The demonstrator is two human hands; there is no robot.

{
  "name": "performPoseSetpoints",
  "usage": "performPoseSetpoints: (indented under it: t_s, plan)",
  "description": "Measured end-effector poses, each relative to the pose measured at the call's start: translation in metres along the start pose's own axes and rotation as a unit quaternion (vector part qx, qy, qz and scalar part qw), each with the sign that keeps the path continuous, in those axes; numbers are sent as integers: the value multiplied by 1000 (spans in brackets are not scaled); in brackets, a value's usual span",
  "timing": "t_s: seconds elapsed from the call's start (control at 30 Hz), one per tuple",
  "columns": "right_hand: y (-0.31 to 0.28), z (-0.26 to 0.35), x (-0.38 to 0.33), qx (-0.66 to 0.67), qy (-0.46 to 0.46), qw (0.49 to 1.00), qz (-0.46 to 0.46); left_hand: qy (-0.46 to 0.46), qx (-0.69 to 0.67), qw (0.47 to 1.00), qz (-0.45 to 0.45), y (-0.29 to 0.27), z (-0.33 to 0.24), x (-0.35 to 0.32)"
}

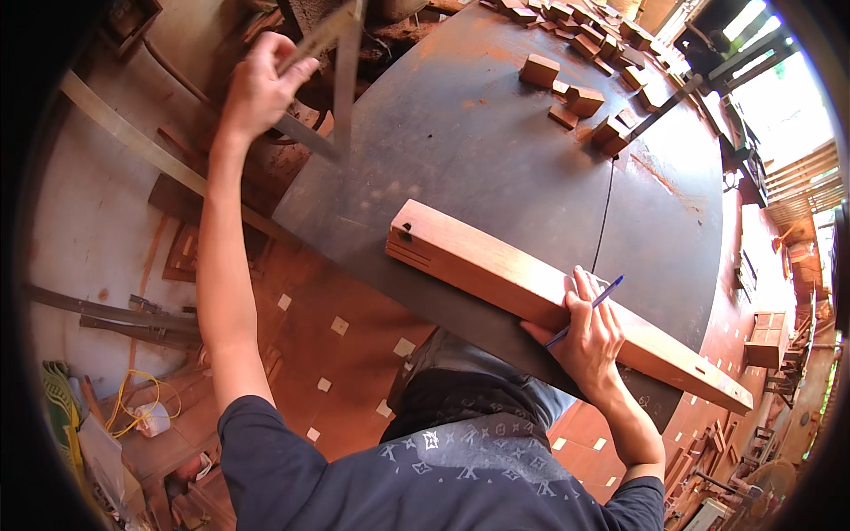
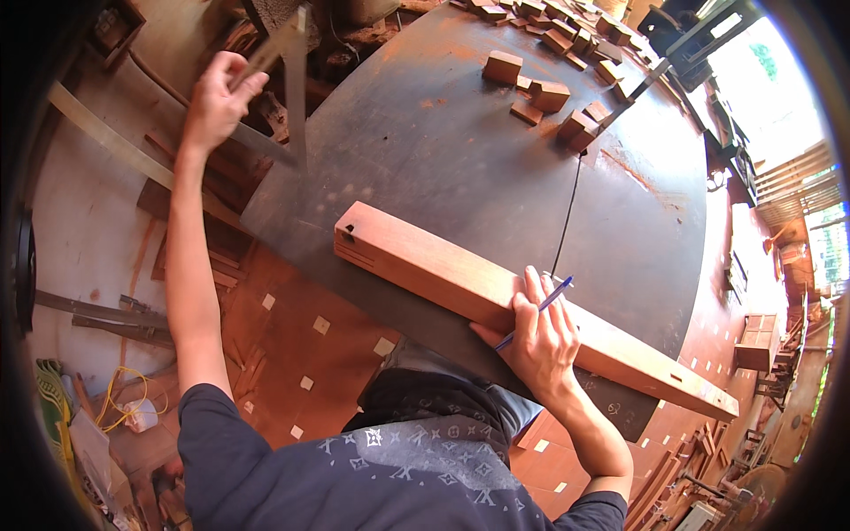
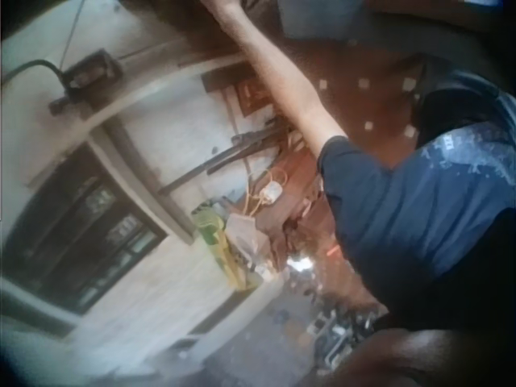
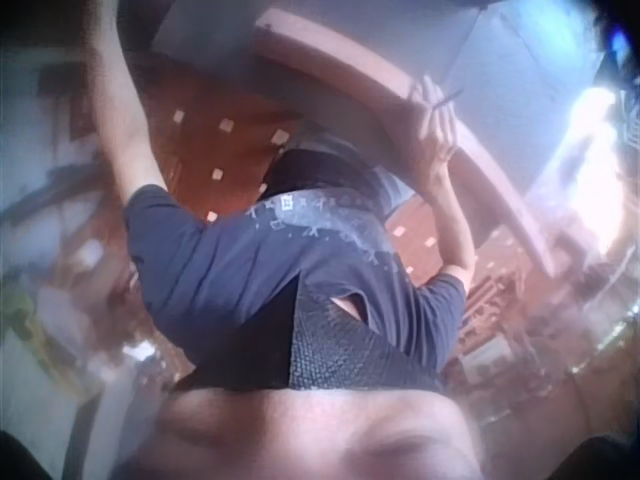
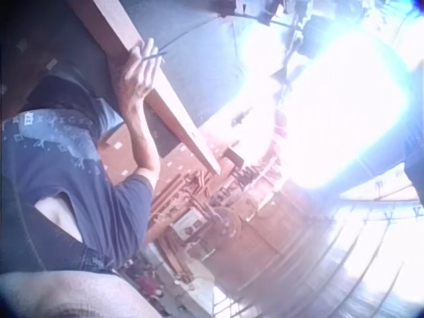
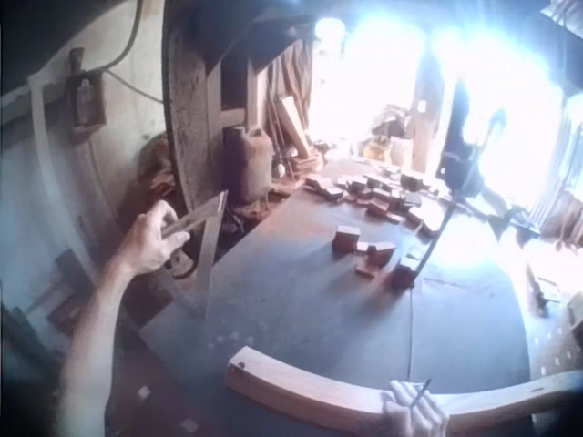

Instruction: The person positions a wooden plank on a band saw table, marks it with a pencil and set square, then cuts the plank using the band saw. The person repeats this process for multiple planks, measuring and marking each before cutting.

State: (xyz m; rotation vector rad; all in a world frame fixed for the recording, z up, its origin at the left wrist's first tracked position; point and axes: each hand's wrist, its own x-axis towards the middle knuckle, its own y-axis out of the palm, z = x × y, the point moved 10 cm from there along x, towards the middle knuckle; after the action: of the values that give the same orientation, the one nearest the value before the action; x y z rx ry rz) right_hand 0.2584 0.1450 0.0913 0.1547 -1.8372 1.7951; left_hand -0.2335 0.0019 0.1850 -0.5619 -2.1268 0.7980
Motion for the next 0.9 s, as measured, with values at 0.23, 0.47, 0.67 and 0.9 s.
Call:
performPoseSetpoints:
  t_s: [0.23,0.47,0.67,0.9]
  plan:
    - [1,7,-7,26,-1,1000,-11,32,-166,986,-4,-56,-72,-53]
    - [-1,-4,-7,80,42,996,8,225,-112,953,168,30,-207,-163]
    - [-9,-14,-12,178,100,979,26,288,-41,935,203,110,-229,-227]
    - [-8,-20,-9,200,139,967,73,253,-71,938,226,125,-233,-233]
